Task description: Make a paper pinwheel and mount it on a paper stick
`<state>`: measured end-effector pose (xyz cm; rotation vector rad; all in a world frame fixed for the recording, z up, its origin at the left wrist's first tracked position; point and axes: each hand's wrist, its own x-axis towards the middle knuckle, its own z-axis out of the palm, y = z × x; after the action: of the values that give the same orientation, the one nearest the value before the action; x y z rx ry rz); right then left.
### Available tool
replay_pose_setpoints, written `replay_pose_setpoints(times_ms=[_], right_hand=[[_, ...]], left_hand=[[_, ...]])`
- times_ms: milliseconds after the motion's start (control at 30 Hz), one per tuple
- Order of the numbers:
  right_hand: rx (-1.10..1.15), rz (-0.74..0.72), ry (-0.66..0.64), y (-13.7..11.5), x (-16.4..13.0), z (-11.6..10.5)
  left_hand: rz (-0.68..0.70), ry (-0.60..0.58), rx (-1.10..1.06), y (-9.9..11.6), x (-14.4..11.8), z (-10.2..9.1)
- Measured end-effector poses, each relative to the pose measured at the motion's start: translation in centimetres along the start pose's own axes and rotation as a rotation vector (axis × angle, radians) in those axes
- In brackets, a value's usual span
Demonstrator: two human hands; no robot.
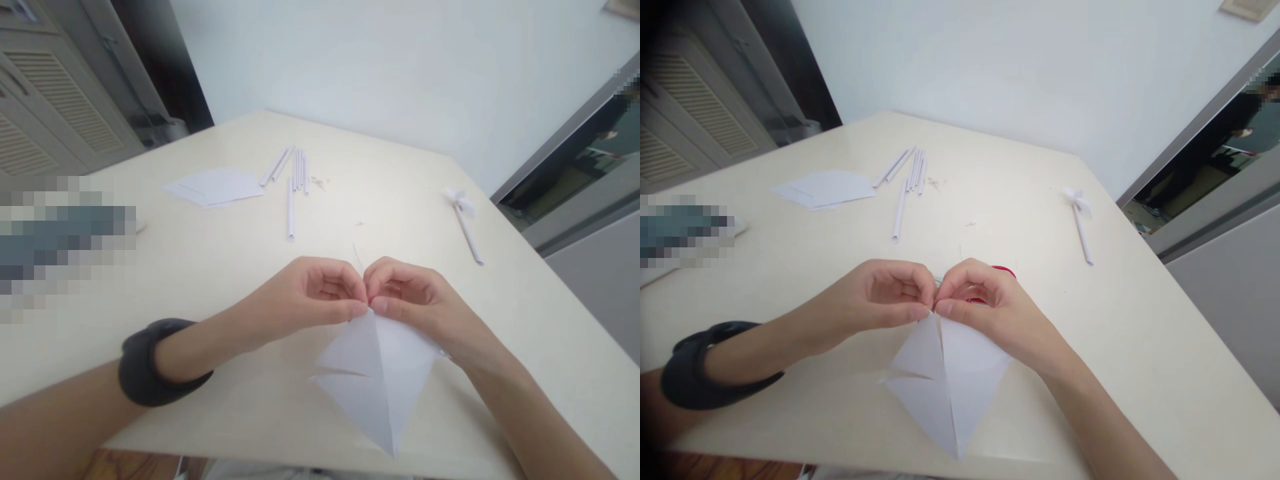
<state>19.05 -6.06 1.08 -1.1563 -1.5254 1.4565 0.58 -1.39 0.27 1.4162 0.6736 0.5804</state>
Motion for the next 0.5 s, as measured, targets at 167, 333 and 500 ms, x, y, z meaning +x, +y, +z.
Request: replay_pose_setpoints(times_ms=[167,333,500], right_hand=[[-0.103,-0.111,0.010,0.42,0.14,-0.02],[-0.107,-0.113,0.016,0.61,0.27,-0.03],[-0.101,-0.125,-0.008,0.73,0.45,-0.09]], left_hand=[[-0.064,-0.095,-0.043,0.29,-0.06,-0.36],[-0.038,-0.057,-0.068,-0.08,-0.03,-0.29],[-0.050,-0.068,-0.076,-0.20,-0.06,-0.19]])
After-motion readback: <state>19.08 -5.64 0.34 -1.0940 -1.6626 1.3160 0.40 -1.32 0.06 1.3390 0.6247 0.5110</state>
